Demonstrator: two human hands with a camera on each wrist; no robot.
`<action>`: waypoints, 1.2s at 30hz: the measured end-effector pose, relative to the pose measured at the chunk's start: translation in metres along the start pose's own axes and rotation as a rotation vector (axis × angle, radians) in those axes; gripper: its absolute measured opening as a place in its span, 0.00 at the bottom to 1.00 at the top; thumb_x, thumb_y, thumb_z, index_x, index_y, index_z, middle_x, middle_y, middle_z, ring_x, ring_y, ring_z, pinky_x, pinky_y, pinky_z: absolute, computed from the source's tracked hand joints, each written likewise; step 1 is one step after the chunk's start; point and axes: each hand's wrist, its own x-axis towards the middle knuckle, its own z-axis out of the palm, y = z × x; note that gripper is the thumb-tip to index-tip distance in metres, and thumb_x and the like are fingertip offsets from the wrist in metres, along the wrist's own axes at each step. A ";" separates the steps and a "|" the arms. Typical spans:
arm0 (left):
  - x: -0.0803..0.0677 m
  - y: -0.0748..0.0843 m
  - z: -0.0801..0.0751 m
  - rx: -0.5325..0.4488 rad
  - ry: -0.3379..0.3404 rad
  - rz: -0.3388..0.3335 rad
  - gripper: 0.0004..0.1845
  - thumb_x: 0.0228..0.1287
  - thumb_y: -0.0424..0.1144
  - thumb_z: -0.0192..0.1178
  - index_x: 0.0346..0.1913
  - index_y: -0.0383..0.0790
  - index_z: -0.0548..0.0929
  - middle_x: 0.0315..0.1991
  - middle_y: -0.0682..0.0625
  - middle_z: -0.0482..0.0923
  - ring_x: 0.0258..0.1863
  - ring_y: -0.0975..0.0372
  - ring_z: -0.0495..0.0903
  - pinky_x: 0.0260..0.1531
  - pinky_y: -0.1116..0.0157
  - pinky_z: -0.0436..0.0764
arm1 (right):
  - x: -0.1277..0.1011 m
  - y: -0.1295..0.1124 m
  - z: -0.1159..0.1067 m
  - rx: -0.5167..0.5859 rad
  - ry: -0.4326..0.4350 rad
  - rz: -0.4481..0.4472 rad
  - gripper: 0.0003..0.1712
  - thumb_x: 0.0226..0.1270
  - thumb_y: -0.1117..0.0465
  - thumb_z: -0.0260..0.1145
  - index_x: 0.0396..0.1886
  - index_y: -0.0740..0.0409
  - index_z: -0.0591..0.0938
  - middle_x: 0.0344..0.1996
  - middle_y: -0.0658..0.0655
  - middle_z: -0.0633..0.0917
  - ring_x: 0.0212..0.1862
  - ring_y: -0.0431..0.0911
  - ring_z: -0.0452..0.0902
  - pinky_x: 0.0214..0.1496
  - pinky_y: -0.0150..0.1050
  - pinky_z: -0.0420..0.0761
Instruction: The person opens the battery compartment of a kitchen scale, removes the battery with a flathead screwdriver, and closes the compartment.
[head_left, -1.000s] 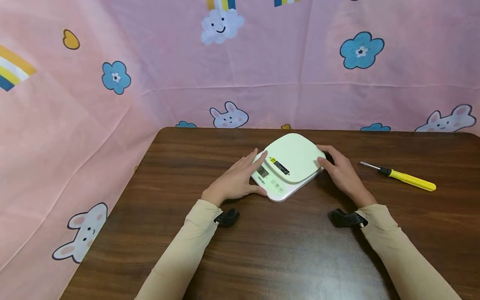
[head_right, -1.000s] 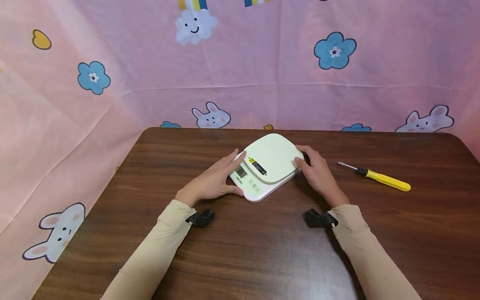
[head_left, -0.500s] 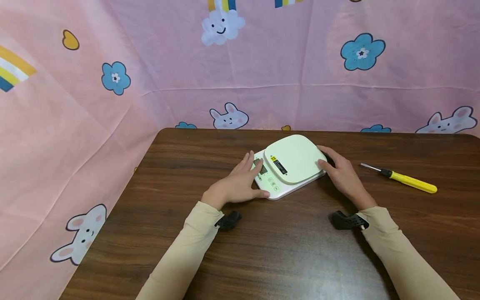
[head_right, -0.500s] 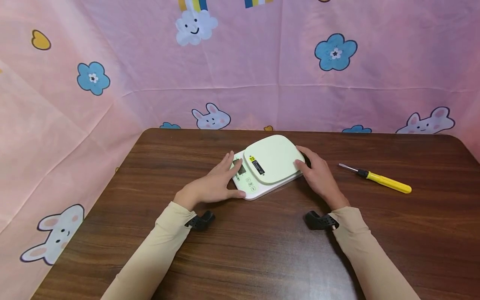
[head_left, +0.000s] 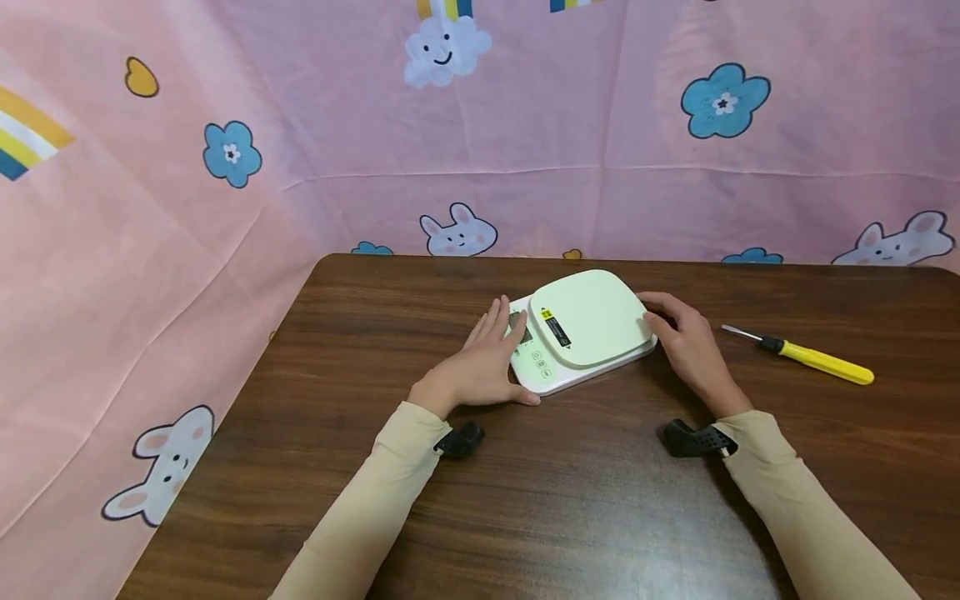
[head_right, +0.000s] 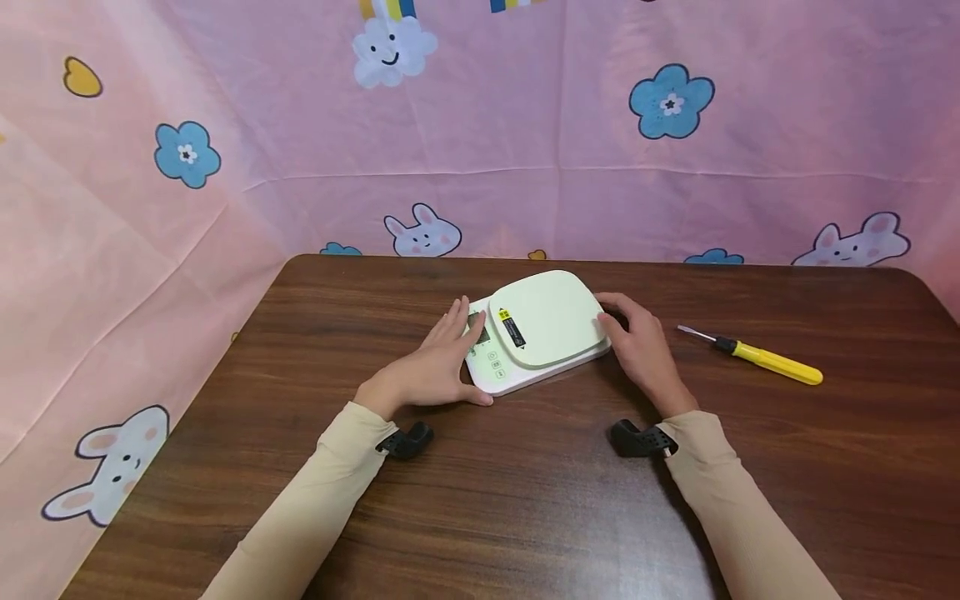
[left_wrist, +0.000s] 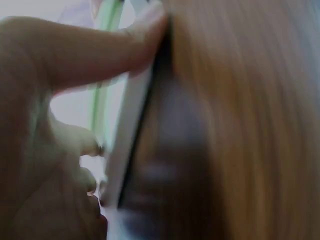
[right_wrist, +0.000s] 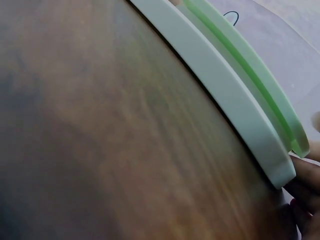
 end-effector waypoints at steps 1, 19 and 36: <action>0.000 0.002 0.001 -0.012 -0.004 0.000 0.71 0.58 0.67 0.74 0.87 0.42 0.36 0.86 0.41 0.18 0.85 0.52 0.16 0.86 0.52 0.32 | 0.001 0.000 0.000 -0.004 -0.023 0.005 0.29 0.87 0.53 0.53 0.80 0.57 0.71 0.76 0.68 0.73 0.76 0.65 0.68 0.72 0.60 0.71; 0.003 -0.010 -0.004 0.041 0.028 0.064 0.59 0.62 0.63 0.73 0.86 0.45 0.52 0.89 0.47 0.33 0.87 0.50 0.25 0.84 0.49 0.55 | 0.004 0.002 0.005 0.008 -0.052 -0.029 0.30 0.87 0.55 0.54 0.81 0.60 0.67 0.78 0.68 0.70 0.79 0.64 0.64 0.76 0.58 0.67; 0.005 -0.010 0.001 0.068 0.085 0.003 0.57 0.64 0.68 0.68 0.86 0.51 0.52 0.88 0.43 0.30 0.88 0.47 0.28 0.83 0.47 0.56 | 0.005 0.001 0.000 -0.093 -0.161 0.014 0.43 0.82 0.47 0.60 0.87 0.55 0.56 0.84 0.66 0.58 0.85 0.66 0.50 0.81 0.71 0.54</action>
